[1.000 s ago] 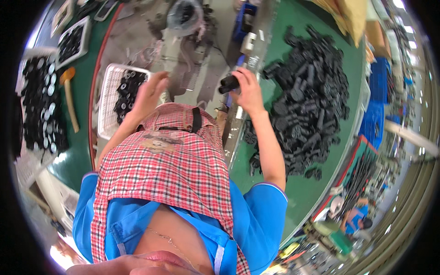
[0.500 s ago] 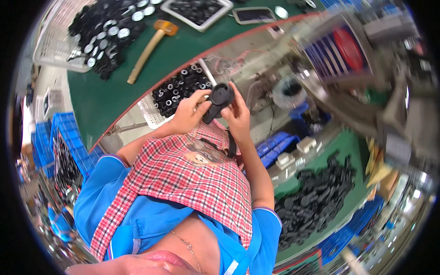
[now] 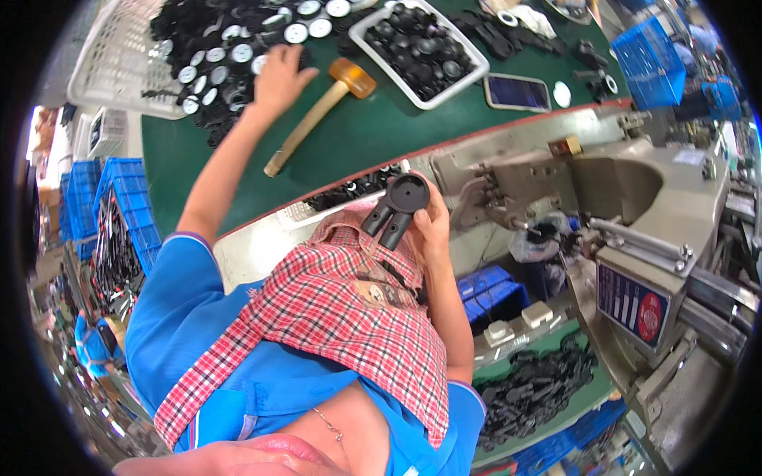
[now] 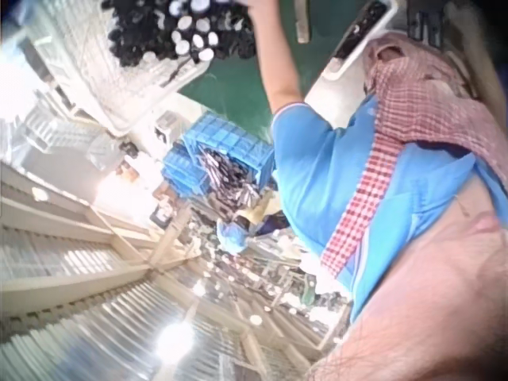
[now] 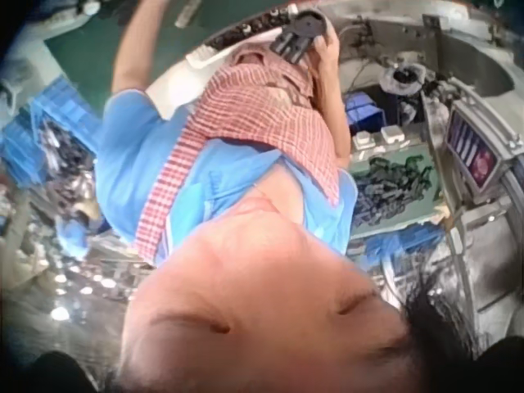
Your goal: The person assembles small black shoe components by inserting white circular inserts into them using a press machine and a rubber mallet. The person repeatedly picks up parts, places them in the machine, operates the press, and taps the assembled parts with the mallet before moving them aside.
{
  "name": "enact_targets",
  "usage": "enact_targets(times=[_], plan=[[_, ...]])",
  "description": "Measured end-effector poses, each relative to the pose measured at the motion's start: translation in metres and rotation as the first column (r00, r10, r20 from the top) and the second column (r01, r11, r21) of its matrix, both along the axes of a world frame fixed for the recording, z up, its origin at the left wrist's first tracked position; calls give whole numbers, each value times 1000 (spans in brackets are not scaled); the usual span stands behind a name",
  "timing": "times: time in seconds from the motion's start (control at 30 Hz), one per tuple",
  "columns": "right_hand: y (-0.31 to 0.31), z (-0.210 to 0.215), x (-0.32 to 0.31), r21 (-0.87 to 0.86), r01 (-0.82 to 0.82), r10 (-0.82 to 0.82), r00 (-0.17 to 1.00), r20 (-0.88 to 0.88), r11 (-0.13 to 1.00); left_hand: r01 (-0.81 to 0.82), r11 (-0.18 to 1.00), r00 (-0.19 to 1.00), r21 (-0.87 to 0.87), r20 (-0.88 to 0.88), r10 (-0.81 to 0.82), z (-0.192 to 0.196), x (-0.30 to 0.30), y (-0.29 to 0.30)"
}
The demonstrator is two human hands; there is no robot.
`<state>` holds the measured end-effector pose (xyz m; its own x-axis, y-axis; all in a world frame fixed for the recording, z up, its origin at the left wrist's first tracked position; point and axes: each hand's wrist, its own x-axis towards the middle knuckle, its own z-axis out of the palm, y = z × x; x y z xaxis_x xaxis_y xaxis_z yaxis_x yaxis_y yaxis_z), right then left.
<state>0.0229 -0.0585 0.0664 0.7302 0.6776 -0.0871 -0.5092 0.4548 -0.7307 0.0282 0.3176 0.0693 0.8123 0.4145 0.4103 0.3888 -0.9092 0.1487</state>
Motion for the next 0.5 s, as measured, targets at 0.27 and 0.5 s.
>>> enact_targets(times=[0.27,0.5], plan=[[-20,20,6,76,80,-74,994,-81,994,268,647,963,-713,187,-193,25,4,-34],[-17,27,12,-212,230,-139,919,370,950,291,-222,840,-930,360,-406,58,-39,-209]])
